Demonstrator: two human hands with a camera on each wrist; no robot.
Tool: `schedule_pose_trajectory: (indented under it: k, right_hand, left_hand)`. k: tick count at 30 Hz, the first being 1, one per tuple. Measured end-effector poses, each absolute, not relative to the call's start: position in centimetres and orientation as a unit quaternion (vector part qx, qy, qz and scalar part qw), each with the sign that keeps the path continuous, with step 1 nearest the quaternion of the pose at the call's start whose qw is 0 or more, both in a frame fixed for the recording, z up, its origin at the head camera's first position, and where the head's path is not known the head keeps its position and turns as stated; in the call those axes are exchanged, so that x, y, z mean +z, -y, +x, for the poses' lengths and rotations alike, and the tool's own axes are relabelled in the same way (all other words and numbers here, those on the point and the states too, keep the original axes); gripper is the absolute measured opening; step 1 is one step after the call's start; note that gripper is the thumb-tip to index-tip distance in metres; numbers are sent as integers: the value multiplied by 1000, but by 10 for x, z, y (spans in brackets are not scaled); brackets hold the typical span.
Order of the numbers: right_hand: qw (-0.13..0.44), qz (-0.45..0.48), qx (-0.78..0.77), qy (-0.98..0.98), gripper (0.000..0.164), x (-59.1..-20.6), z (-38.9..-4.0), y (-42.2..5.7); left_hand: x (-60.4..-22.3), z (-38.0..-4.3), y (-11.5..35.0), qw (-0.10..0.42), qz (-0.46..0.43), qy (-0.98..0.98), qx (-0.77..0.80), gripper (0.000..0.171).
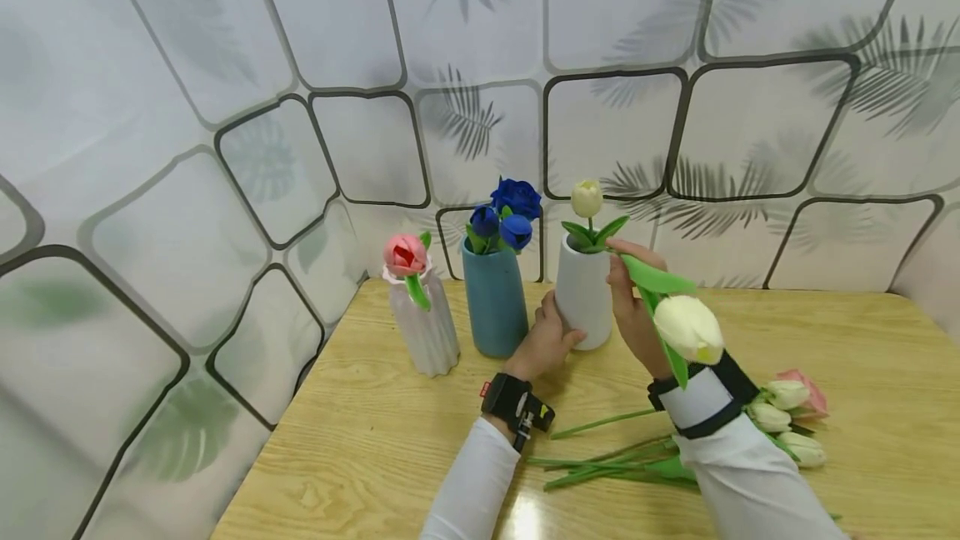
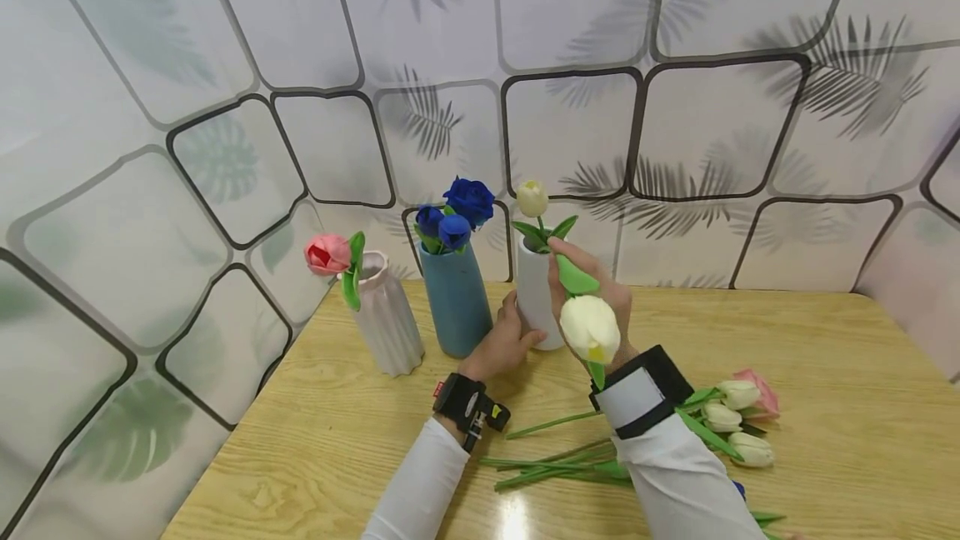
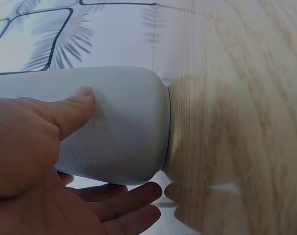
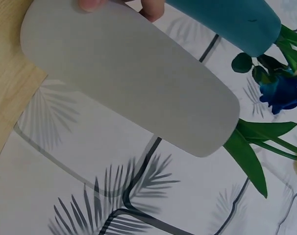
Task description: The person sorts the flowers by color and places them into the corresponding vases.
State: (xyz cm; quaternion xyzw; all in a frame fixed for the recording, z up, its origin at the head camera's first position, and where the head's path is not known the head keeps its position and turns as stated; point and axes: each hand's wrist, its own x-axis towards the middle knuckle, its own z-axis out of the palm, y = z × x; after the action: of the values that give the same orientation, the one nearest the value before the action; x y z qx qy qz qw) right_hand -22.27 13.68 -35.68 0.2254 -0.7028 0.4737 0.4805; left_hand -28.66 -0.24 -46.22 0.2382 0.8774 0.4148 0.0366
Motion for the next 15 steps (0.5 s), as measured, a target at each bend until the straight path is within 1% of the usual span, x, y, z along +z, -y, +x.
schedule_pose_trajectory:
  k: [3, 7, 9, 14, 15]
  right_hand:
    - [460, 197, 426, 754, 22, -358, -232, -140]
    - [465, 157, 319, 811, 21, -353, -241, -143]
    - [447, 135, 285, 837, 27, -350, -243, -145]
    - [345, 101, 264, 895, 54, -346, -239, -148]
    - [330, 96, 268, 900, 54, -346, -238, -148]
  left_hand:
    - [-464, -287, 2, 46, 236, -876, 418, 78]
    - [-464, -286, 3, 46, 246, -874, 418, 78]
    - [-464, -285, 3, 33, 257, -874, 411, 77]
    - [-463, -285, 4, 6, 272, -877, 397, 75]
    - [-463, -285, 4, 5, 270, -877, 397, 75]
